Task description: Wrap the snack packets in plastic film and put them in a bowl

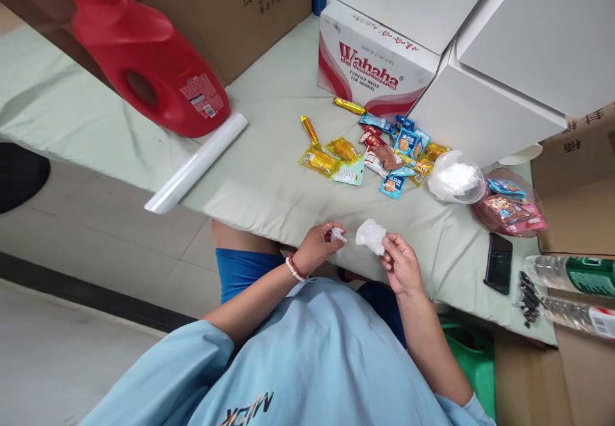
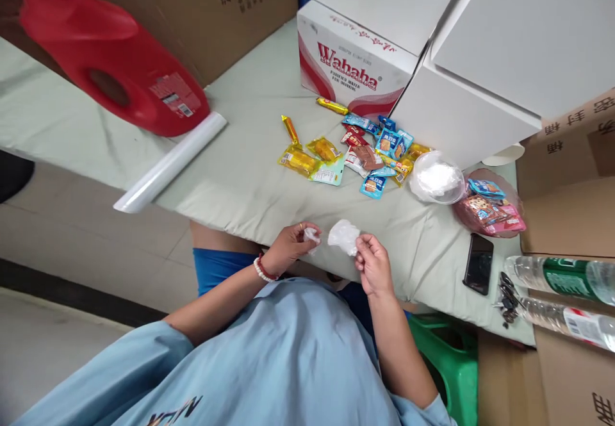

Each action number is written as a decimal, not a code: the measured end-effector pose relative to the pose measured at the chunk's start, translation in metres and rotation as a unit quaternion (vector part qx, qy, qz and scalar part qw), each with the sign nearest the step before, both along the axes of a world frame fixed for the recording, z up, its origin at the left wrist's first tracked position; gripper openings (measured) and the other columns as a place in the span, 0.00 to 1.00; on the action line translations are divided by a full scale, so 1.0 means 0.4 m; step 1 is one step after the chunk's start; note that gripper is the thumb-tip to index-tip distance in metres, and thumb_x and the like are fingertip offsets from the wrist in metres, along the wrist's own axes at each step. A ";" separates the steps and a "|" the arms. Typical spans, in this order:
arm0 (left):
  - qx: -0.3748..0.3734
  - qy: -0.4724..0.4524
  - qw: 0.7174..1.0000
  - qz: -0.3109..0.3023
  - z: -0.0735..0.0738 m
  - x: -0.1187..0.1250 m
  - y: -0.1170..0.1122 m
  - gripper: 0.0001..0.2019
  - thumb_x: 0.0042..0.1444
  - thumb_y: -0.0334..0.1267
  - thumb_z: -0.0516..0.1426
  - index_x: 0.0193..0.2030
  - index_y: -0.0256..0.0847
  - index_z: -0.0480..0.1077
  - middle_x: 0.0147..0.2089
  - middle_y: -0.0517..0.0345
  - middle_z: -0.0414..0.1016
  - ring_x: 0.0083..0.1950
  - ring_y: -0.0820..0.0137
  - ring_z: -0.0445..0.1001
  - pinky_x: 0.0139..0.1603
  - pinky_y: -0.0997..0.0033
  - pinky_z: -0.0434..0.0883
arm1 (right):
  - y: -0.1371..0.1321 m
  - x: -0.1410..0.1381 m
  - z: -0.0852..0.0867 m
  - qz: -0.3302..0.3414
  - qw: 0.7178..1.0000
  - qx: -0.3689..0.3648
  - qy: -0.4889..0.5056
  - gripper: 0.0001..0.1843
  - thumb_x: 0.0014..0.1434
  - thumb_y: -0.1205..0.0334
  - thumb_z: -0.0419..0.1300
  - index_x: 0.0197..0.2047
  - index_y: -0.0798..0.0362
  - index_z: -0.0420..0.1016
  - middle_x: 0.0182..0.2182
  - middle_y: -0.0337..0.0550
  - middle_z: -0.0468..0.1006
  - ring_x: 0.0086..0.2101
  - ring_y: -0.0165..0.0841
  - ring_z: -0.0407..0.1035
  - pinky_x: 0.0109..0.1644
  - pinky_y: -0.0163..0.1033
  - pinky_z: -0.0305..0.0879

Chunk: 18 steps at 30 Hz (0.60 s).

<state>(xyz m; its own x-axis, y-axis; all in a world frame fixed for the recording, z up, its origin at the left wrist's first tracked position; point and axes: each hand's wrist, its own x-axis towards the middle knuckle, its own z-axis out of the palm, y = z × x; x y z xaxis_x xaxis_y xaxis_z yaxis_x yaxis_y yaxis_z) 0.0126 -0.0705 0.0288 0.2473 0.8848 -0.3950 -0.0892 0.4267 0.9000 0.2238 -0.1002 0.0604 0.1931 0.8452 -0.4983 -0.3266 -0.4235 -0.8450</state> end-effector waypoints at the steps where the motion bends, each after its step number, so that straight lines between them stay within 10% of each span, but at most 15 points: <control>1: 0.004 0.014 1.000 0.015 0.002 -0.012 0.001 0.18 0.48 0.50 0.68 0.38 0.40 0.73 0.29 0.63 0.71 0.29 0.72 0.67 0.30 0.73 0.65 | 0.003 0.017 0.000 -0.013 1.000 0.000 -0.001 0.24 0.42 0.48 0.79 0.33 0.51 0.73 0.23 0.30 0.63 0.20 0.20 0.52 0.17 0.25 0.49; 10: 0.111 0.004 0.993 0.039 0.086 0.007 0.086 0.16 0.53 0.46 0.66 0.44 0.41 0.72 0.35 0.61 0.73 0.34 0.72 0.70 0.38 0.72 0.69 | -0.021 0.040 0.003 -0.055 0.998 -0.013 0.030 0.27 0.37 0.51 0.82 0.31 0.52 0.73 0.25 0.30 0.65 0.21 0.19 0.54 0.18 0.24 0.51; 15: 0.092 -0.070 0.985 -0.125 0.116 0.062 0.107 0.12 0.53 0.47 0.61 0.34 0.39 0.75 0.29 0.60 0.72 0.29 0.73 0.67 0.30 0.73 0.63 | -0.057 0.068 0.006 -0.026 0.997 0.028 -0.067 0.22 0.47 0.45 0.77 0.34 0.50 0.74 0.24 0.32 0.66 0.22 0.23 0.56 0.20 0.28 0.52; 18: 0.030 -0.051 0.978 -0.199 0.099 0.085 0.074 0.26 0.61 0.59 0.51 0.27 0.39 0.75 0.22 0.58 0.67 0.23 0.72 0.62 0.26 0.71 0.58 | -0.082 0.095 0.008 0.062 0.981 0.056 -0.173 0.18 0.56 0.44 0.71 0.36 0.49 0.77 0.25 0.34 0.68 0.24 0.26 0.58 0.25 0.31 0.56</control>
